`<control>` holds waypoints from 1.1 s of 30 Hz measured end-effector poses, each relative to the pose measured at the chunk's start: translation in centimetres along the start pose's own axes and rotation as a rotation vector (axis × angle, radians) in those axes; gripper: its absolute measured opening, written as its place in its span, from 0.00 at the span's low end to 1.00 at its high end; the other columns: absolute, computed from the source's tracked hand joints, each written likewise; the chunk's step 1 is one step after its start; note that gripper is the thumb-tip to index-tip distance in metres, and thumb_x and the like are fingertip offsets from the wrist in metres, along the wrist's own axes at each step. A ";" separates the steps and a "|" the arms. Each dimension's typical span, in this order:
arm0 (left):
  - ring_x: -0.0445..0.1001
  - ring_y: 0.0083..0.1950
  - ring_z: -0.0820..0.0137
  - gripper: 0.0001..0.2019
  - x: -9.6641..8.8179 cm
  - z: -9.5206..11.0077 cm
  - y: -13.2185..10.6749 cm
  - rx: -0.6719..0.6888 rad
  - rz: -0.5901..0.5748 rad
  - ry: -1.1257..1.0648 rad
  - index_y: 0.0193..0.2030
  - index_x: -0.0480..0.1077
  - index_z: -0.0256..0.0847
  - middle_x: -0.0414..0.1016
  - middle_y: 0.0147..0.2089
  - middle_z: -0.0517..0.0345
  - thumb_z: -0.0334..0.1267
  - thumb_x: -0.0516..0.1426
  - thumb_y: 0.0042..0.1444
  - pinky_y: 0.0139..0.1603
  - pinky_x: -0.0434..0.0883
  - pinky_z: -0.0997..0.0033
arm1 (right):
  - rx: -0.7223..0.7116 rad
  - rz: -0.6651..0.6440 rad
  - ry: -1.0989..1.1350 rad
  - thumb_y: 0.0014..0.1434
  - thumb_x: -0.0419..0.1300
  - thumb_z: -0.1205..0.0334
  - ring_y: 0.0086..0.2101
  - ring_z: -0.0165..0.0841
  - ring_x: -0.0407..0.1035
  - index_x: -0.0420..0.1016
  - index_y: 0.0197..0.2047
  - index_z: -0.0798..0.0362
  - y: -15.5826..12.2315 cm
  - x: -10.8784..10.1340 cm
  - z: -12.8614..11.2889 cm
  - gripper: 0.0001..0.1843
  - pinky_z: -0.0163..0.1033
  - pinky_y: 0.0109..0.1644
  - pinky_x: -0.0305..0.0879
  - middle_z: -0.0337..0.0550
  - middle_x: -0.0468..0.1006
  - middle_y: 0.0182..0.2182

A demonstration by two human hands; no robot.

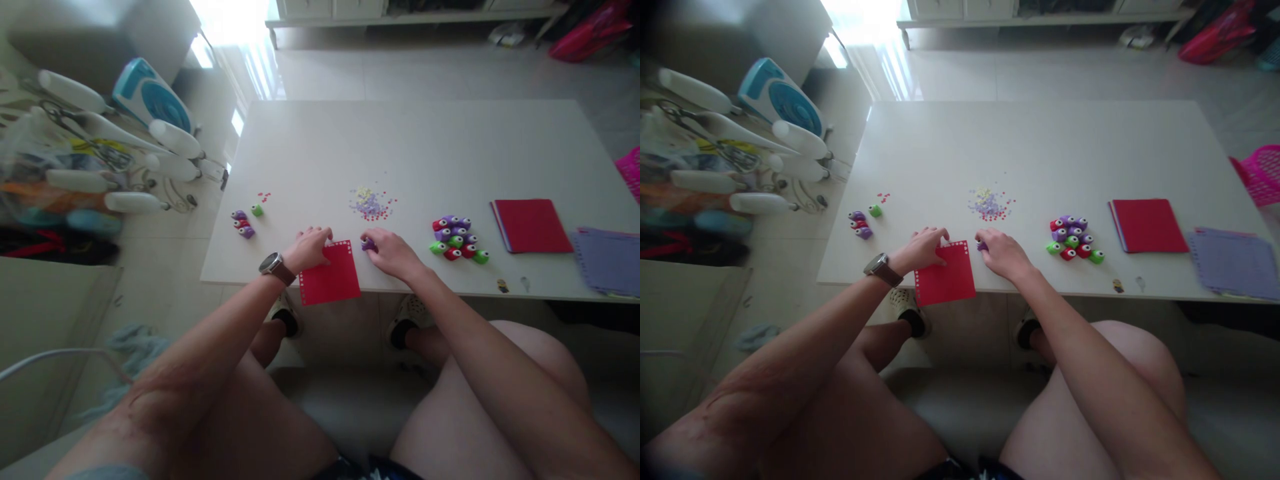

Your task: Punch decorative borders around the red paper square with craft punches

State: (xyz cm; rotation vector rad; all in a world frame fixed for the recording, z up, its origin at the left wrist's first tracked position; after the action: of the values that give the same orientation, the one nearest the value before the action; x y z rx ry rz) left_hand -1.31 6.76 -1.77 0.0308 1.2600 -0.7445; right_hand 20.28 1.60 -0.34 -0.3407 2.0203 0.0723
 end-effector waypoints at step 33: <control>0.79 0.51 0.58 0.23 -0.1 0.5 0.2 0.142 0.010 -0.115 0.62 0.68 0.44 0.82 0.51 0.50 0.31 0.57 0.59 0.51 0.73 0.62 | -0.031 -0.005 0.023 0.58 0.57 0.72 0.38 0.39 0.70 0.70 0.39 0.49 -0.1 0.1 -0.6 0.08 0.40 0.42 0.61 0.45 0.77 0.39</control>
State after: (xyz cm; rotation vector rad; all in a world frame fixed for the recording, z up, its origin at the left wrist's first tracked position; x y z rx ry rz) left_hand -0.79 6.78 -1.58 0.1078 1.0956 -0.8150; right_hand 19.72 1.37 -0.16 -0.3683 2.0428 0.0969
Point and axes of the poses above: each hand's wrist, its own y-axis towards the middle knuckle, its own x-axis out of the palm, z = x × y, the point moved 3 cm from there along y, towards the middle knuckle
